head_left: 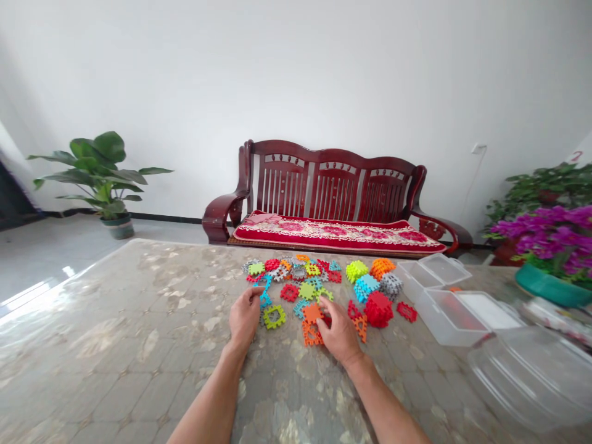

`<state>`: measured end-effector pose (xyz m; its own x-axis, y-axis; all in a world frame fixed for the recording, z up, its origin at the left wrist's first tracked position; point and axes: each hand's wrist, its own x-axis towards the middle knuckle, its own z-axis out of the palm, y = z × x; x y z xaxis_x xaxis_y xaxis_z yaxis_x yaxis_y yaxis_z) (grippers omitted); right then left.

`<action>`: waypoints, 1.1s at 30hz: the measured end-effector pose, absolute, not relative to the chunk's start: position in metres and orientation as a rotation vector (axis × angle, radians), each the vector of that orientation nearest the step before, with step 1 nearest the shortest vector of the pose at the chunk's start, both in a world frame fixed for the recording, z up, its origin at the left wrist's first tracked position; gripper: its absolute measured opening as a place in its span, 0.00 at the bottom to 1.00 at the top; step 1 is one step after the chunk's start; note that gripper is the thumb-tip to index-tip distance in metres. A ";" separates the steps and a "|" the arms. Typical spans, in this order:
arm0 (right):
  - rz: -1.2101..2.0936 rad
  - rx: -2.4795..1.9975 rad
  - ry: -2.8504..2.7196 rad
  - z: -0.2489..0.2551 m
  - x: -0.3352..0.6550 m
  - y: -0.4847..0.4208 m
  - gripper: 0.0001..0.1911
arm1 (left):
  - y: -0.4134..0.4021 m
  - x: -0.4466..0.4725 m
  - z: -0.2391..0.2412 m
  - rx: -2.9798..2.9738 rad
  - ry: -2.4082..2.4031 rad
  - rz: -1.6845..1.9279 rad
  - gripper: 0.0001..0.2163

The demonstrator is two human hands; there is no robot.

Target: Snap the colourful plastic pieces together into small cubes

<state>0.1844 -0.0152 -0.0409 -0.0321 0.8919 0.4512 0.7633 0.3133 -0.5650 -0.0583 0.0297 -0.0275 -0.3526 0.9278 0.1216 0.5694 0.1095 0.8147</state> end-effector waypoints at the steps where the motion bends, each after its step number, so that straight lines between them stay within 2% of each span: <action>1: 0.215 -1.477 -1.825 -0.040 0.184 -0.016 0.25 | 0.030 -0.058 -0.027 1.459 1.970 1.136 0.15; 7: 0.246 -1.400 -1.923 -0.035 0.181 -0.019 0.24 | 0.029 -0.057 -0.025 1.444 1.979 1.125 0.15; 16: -0.218 -1.695 -1.833 -0.039 0.191 -0.020 0.24 | 0.029 -0.057 -0.024 1.442 1.999 1.092 0.15; 21: -0.151 -1.776 -1.806 -0.049 0.196 -0.016 0.21 | 0.030 -0.057 -0.025 1.456 1.983 1.105 0.14; 27: 0.071 -1.507 -1.901 -0.050 0.198 -0.014 0.21 | 0.030 -0.057 -0.026 1.464 1.996 1.104 0.15; 33: -0.176 -1.670 -1.751 -0.046 0.201 -0.015 0.21 | 0.031 -0.058 -0.028 1.465 1.983 1.111 0.15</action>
